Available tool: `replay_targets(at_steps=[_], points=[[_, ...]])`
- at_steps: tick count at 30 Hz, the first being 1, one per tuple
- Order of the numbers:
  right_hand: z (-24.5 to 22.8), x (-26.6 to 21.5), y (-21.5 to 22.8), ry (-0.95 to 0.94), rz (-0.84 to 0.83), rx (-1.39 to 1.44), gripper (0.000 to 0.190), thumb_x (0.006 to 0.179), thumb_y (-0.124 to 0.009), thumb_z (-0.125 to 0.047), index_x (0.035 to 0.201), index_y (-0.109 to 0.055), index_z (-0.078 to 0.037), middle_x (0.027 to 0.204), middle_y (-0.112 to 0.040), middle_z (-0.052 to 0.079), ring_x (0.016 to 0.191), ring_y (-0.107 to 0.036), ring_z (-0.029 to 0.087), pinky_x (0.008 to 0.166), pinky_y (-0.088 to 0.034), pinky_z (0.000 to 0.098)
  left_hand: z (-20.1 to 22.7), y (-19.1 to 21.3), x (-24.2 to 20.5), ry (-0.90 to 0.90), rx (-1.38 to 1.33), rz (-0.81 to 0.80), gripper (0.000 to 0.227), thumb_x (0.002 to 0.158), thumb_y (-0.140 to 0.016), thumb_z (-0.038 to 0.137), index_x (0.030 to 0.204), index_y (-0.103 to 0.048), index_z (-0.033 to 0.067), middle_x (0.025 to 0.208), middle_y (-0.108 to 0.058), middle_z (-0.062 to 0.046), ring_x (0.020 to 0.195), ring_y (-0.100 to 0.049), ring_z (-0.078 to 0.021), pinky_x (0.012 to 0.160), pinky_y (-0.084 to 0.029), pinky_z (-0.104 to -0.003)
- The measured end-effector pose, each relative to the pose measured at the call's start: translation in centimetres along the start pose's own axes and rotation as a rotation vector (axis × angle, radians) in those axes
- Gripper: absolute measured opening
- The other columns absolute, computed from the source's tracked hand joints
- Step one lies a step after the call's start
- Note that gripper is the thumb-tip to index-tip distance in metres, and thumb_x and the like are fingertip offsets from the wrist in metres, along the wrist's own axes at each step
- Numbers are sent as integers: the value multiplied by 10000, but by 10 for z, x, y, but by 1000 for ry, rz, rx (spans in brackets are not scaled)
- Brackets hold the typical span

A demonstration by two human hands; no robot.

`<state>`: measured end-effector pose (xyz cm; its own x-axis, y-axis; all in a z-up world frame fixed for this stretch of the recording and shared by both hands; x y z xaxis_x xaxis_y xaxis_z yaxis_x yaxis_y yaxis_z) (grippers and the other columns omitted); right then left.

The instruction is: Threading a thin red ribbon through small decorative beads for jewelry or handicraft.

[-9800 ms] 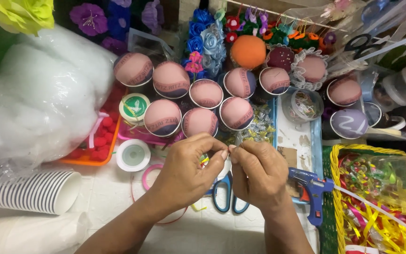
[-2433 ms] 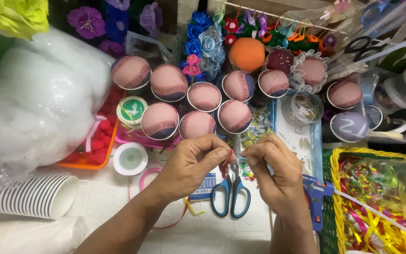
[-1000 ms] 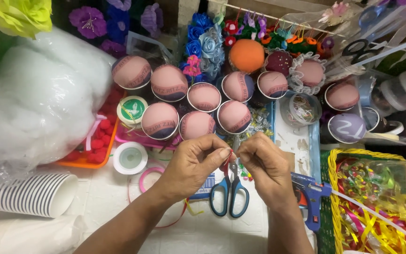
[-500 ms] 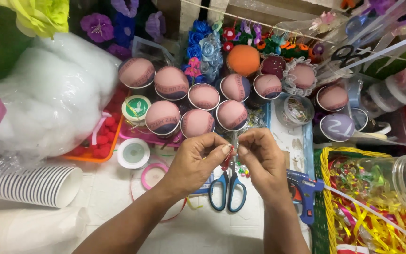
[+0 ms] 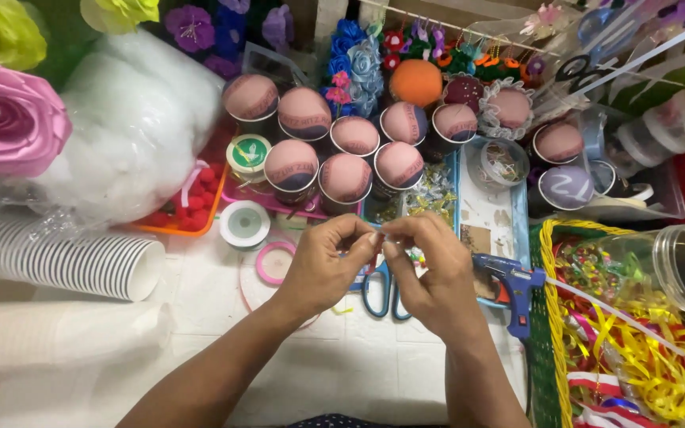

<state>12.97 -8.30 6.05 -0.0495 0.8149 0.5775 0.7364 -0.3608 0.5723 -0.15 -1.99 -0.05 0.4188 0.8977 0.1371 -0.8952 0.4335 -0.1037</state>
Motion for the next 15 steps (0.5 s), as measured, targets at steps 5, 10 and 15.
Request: replay_targets(at_steps=[5, 10, 15], points=[[-9, -11, -15, 212, 113, -164, 112, 922, -660, 11, 883, -676, -92, 811, -608, 46, 658, -606, 222, 617, -533, 334, -1, 2, -18, -67, 85, 15, 165, 916, -693, 138, 776, -753, 75, 616, -660, -96, 644, -635, -134, 656, -552, -296], [-24, -31, -22, 363, 268, -188, 138, 915, -654, 11, 837, -693, -96, 896, -628, 59, 705, -628, 201, 645, -555, 294, 2, 5, -33, -77, 102, 45, 164, 915, -695, 136, 770, -756, 88, 621, -660, -76, 643, -657, -148, 675, -567, -292], [-19, -50, -8, 216, 368, 416, 49, 966, -545, 45, 946, -586, 28, 744, -689, 154, 594, -689, 209, 571, -591, 298, -12, 14, -40, -94, 85, 79, 161, 928, -670, 127, 798, -741, 65, 652, -641, -83, 683, -637, -138, 682, -551, -308]])
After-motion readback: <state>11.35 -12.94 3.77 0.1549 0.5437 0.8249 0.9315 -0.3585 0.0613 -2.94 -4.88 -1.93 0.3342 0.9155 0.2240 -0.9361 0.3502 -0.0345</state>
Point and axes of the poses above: each hand's wrist, its own x-axis towards the middle knuckle, its own y-axis out of the back of the hand, z = x × y, the point moved 4 cm from there along x, towards the middle knuckle
